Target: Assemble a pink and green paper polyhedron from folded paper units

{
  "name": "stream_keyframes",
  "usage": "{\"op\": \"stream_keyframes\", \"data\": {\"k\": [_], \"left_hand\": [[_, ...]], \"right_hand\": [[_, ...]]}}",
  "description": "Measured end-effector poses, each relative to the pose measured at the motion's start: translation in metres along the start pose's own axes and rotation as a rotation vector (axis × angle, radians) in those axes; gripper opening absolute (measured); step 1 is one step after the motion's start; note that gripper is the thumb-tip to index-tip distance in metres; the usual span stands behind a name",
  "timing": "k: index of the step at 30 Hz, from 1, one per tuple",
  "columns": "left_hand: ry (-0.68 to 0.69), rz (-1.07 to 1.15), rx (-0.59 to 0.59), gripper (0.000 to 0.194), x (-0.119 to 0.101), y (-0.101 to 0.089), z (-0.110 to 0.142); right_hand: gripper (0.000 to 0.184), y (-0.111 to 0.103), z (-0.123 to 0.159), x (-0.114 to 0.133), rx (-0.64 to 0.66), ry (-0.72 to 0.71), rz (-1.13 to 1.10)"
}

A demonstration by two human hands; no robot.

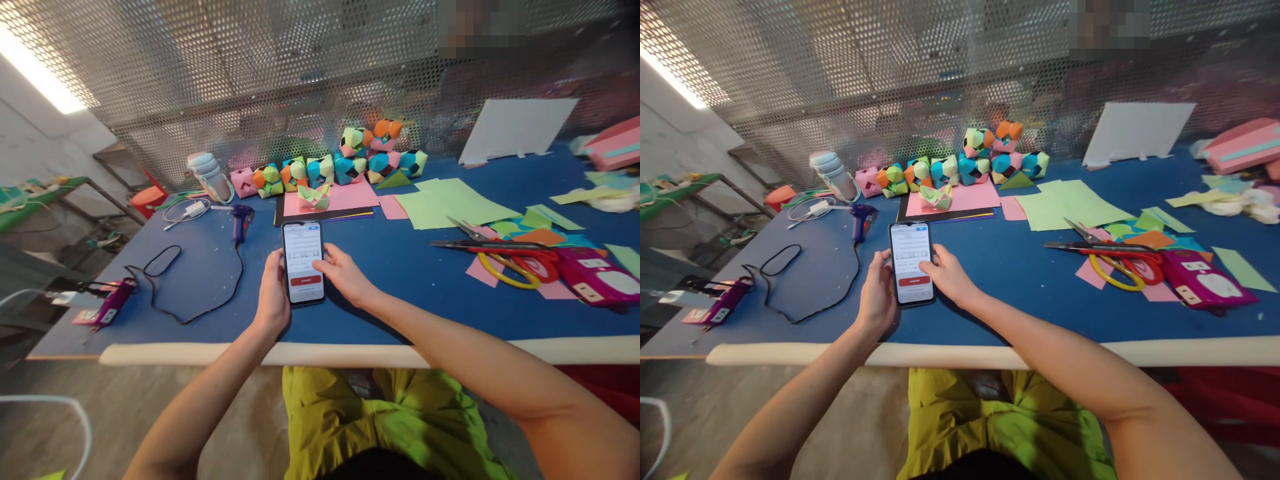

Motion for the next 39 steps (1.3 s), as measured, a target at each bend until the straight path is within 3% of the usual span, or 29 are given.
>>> {"op": "stream_keyframes", "data": {"k": [4, 9, 13, 19, 28, 36, 39], "left_hand": [[0.003, 0.02, -0.002, 0.035, -0.002, -0.002, 0.0], [0.026, 0.053, -0.044, 0.036, -0.006, -0.009, -0.002], [0.034, 0.049, -0.047, 0.039, -0.007, -0.011, -0.002], [0.065, 0.061, -0.044, 0.037, -0.009, -0.011, -0.001], [0.063, 0.065, -0.049, 0.037, -0.009, -0.013, -0.001], [0.046, 0.067, -0.064, 0.037, -0.007, -0.014, -0.001], [0.051, 0.059, -0.057, 0.038, -0.007, -0.014, -0.002]], "right_hand": [[0.023, -0.005, 0.0, -0.002, -0.018, 0.021, 0.034], [0.016, -0.025, -0.003, 0.003, -0.181, -0.011, -0.043], [0.013, -0.034, -0.004, 0.007, -0.236, -0.012, -0.016], [0.019, -0.031, -0.002, 0.002, -0.24, 0.04, 0.021], [0.016, -0.031, 0.003, 0.009, -0.245, -0.034, 0.128], [0.046, -0.04, 0.001, 0.008, -0.22, -0.073, 0.235], [0.026, -0.042, 0.0, 0.012, -0.252, -0.104, 0.296]]}}
Point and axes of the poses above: each hand's wrist, its own z-axis away from the middle knuckle, its own y-axis out of the palm, x = y × z, the point moved 5 cm from there along -z, towards the middle knuckle, and after that the axes turned 6 degrees about x, right-handed, at the moved point
